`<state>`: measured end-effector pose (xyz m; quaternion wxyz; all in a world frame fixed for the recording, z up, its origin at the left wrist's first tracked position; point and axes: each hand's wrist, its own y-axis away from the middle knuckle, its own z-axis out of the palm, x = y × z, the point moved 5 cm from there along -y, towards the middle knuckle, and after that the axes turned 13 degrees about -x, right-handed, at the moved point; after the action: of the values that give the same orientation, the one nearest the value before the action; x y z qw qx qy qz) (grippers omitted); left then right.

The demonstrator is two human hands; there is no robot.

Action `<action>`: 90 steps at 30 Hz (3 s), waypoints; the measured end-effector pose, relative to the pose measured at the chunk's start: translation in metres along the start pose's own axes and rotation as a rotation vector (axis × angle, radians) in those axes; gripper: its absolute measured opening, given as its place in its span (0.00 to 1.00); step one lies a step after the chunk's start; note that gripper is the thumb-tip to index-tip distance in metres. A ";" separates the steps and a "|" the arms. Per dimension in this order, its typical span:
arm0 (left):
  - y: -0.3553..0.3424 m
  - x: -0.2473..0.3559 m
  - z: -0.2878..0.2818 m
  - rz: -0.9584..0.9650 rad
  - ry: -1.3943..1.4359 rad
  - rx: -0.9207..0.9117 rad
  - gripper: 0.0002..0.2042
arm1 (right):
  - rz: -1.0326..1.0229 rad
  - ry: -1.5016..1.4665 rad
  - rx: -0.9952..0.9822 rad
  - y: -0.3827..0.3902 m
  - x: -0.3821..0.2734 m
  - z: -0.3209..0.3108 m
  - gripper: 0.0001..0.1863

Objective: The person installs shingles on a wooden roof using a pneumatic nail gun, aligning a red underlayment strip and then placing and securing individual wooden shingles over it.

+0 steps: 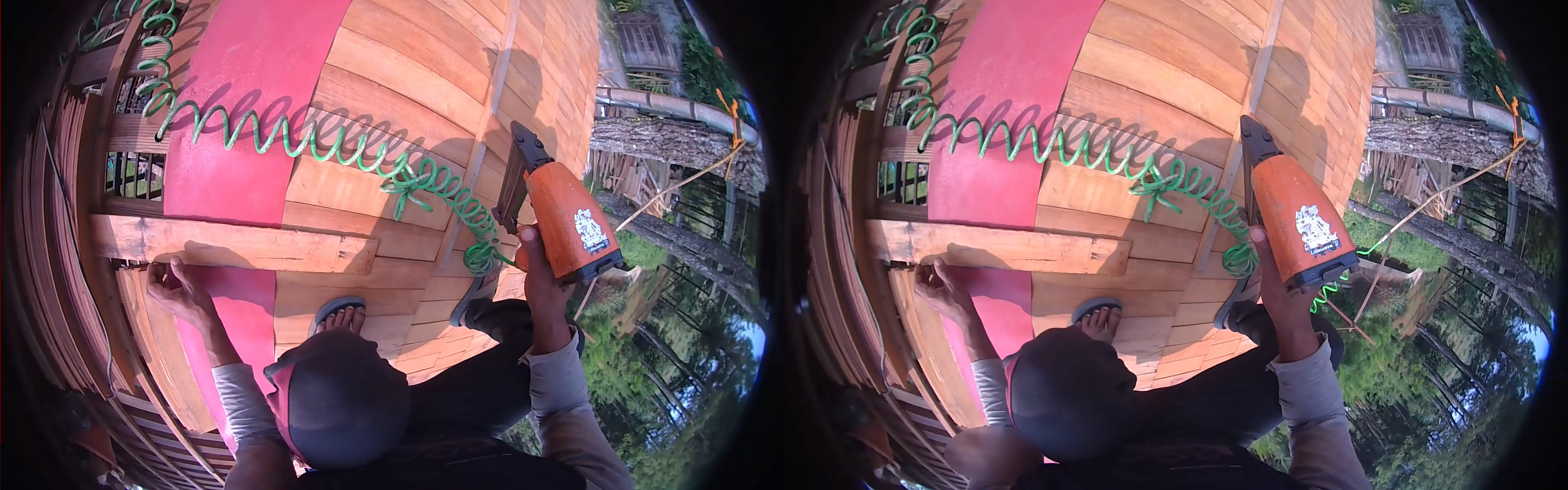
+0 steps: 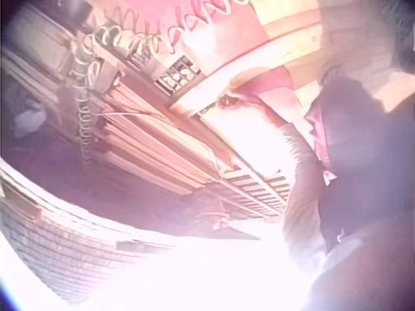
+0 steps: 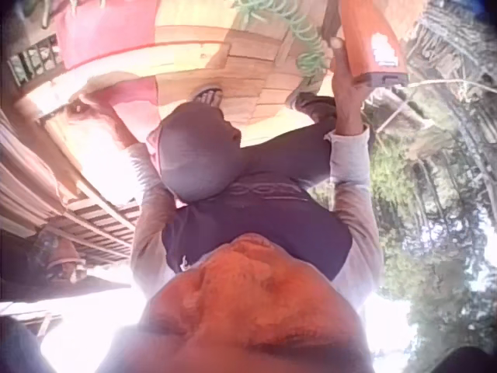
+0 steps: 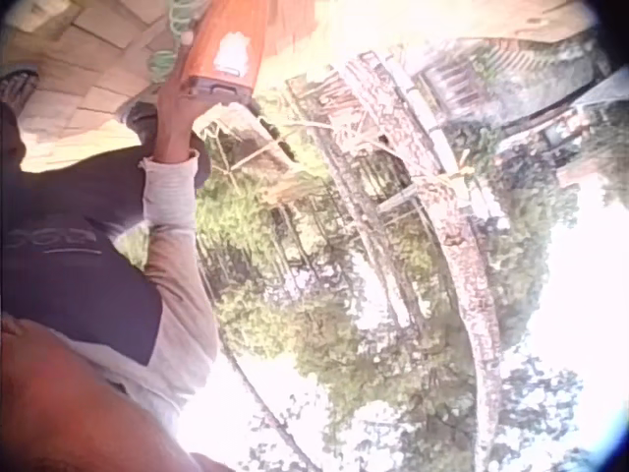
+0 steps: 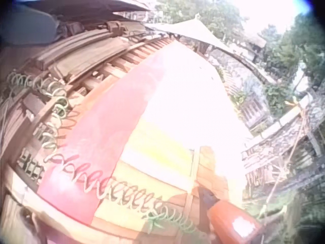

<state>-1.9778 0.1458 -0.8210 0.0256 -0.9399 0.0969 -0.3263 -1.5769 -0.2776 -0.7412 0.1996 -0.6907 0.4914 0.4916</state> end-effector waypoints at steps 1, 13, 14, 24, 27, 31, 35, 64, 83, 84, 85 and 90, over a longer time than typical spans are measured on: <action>-0.001 0.004 0.001 -0.029 -0.070 0.053 0.33 | 0.047 -0.034 -0.080 -0.008 0.010 0.005 0.24; -0.018 -0.010 -0.034 -0.080 -0.067 -0.025 0.33 | -0.616 0.357 -0.585 -0.142 0.026 0.101 0.31; -0.014 -0.018 -0.032 -0.082 -0.035 -0.038 0.33 | -0.696 0.452 -0.620 -0.147 0.018 0.112 0.32; -0.028 -0.042 -0.024 0.010 0.219 -0.051 0.27 | -0.582 0.433 -0.709 -0.228 0.069 0.141 0.18; -0.028 -0.033 -0.017 -0.018 0.260 -0.044 0.24 | -0.635 0.436 -0.709 -0.235 0.063 0.137 0.19; -0.028 -0.032 0.000 -0.047 0.326 -0.024 0.23 | -0.584 0.417 -0.725 -0.244 0.056 0.129 0.19; -0.026 -0.057 -0.019 -0.001 0.429 -0.017 0.22 | -0.583 0.486 -0.694 -0.215 0.039 0.136 0.20; -0.047 -0.002 0.005 -0.431 -0.032 -0.028 0.50 | -0.706 0.462 -0.659 -0.224 0.051 0.142 0.19; -0.047 0.030 0.018 -0.526 -0.287 0.105 0.54 | -0.627 0.515 -0.695 -0.222 0.052 0.139 0.19; -0.053 0.023 0.012 -0.509 -0.267 0.084 0.54 | -0.636 0.507 -0.704 -0.220 0.053 0.141 0.19; -0.061 0.017 0.005 -0.527 -0.283 0.038 0.52 | -0.646 0.503 -0.708 -0.219 0.052 0.141 0.19; -0.069 -0.002 0.004 -0.483 -0.247 -0.026 0.45 | -0.660 0.517 -0.687 -0.209 0.037 0.136 0.18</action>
<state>-1.9651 0.2137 -0.8176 -0.0536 -0.9688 -0.1295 -0.2043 -1.4584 -0.1007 -0.8770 -0.0214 -0.9323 0.0925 0.3491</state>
